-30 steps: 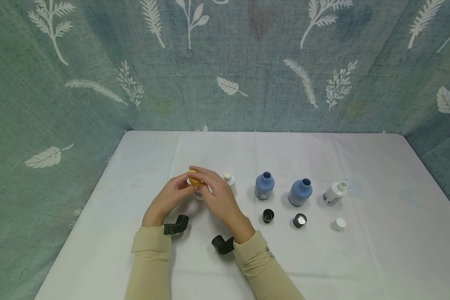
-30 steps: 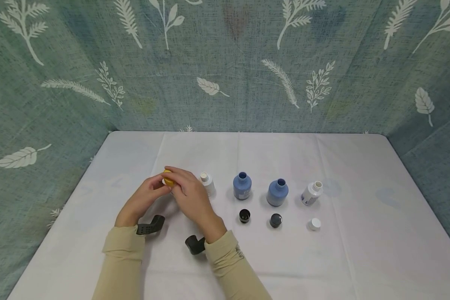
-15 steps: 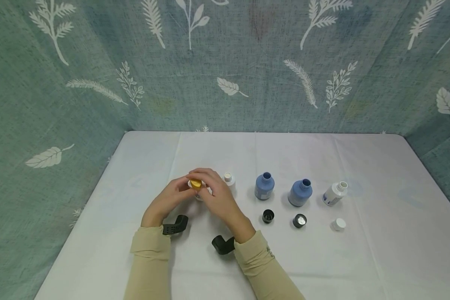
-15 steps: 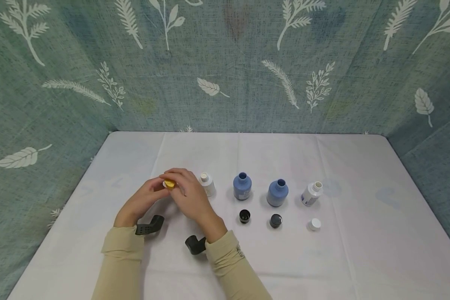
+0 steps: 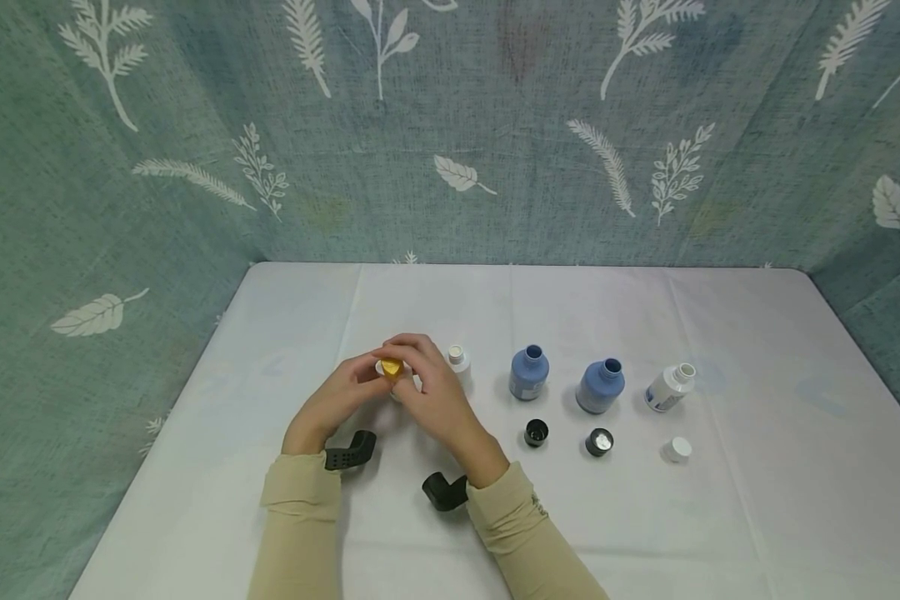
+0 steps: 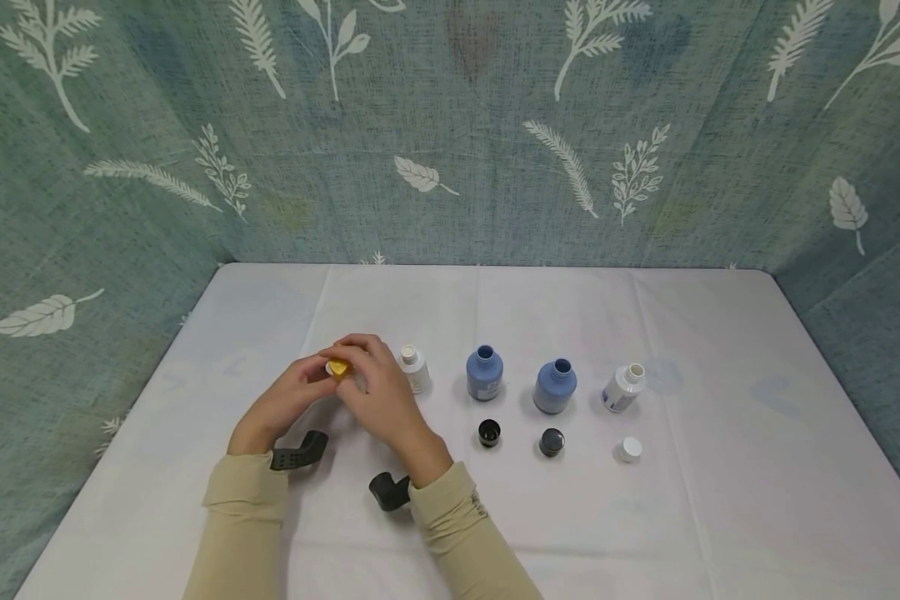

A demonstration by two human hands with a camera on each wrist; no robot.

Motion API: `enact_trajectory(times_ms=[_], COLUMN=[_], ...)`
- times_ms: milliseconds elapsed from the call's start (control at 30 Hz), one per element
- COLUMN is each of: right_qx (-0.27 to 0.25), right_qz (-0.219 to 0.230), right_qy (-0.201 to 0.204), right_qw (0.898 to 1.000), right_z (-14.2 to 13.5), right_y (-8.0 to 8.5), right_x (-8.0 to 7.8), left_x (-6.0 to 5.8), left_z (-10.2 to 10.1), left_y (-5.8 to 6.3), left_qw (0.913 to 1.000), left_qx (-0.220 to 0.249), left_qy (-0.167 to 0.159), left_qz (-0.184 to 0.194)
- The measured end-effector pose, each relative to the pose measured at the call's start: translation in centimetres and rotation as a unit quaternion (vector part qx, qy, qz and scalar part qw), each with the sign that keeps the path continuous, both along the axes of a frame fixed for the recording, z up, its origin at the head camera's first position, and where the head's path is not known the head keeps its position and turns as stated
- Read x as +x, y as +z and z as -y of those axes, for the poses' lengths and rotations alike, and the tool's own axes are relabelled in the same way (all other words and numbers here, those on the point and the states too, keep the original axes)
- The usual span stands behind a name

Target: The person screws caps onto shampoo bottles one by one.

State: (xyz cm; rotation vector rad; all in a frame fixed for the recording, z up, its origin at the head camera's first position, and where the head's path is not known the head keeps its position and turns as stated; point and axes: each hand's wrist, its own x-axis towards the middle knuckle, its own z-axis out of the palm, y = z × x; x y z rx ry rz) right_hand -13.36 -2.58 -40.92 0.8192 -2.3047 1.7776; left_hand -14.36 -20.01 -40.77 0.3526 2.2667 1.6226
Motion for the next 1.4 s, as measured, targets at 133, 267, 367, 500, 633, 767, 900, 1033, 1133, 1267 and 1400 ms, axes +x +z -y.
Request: enact_trajectory(times_ms=[133, 267, 367, 500, 633, 767, 900, 1033, 1133, 1267, 1400], right_qx=[-0.001, -0.002, -0.003, -0.001, 0.000, -0.005, -0.008, -0.005, -0.001, 0.007, 0.013], right_qz=[0.004, 0.000, -0.009, -0.016, -0.018, -0.018, -0.016, -0.015, -0.017, -0.022, -0.021], right_qy=[-0.003, -0.004, -0.007, -0.016, -0.022, -0.023, -0.023, -0.026, -0.030, -0.034, -0.042], right_qw=[1.000, 1.000, 1.000, 1.000, 1.000, 1.000, 1.000, 1.000, 0.999, 0.999, 0.999], right_z=[0.0, 0.1, 0.1, 0.2, 0.2, 0.2, 0.3, 0.2, 0.2, 0.2, 0.3], right_y=[0.0, -0.1, -0.3, -0.4, -0.3, -0.2, -0.2, -0.2, -0.3, -0.4, -0.4], right_x=[0.0, 0.0, -0.1, -0.2, -0.2, -0.2, -0.2, -0.2, -0.2, -0.2, -0.2], left_x=[-0.3, -0.3, -0.3, -0.5, -0.5, -0.5, -0.1, 0.2, 0.3, 0.3, 0.3], left_z=[0.3, 0.4, 0.3, 0.3, 0.4, 0.3, 0.0, -0.3, -0.4, -0.4, -0.4], left_y=[-1.0, -1.3, -1.3, -1.4, -1.5, -1.2, -0.4, 0.5, 0.7, 0.8, 0.7], left_qw=[1.0000, 1.0000, 0.9999, 0.9998, 0.9998, 0.9997, 0.9997, 0.9997, 0.9997, 0.9996, 0.9998], left_qx=[-0.005, -0.004, -0.004, -0.004, -0.007, -0.008, 0.001, 0.000, -0.004, 0.005, 0.011], left_qy=[0.006, 0.007, 0.012, 0.016, 0.017, 0.021, 0.023, 0.022, 0.024, 0.024, 0.018], left_qz=[-0.002, -0.004, -0.003, -0.006, -0.007, 0.000, 0.007, 0.004, 0.006, 0.012, 0.007])
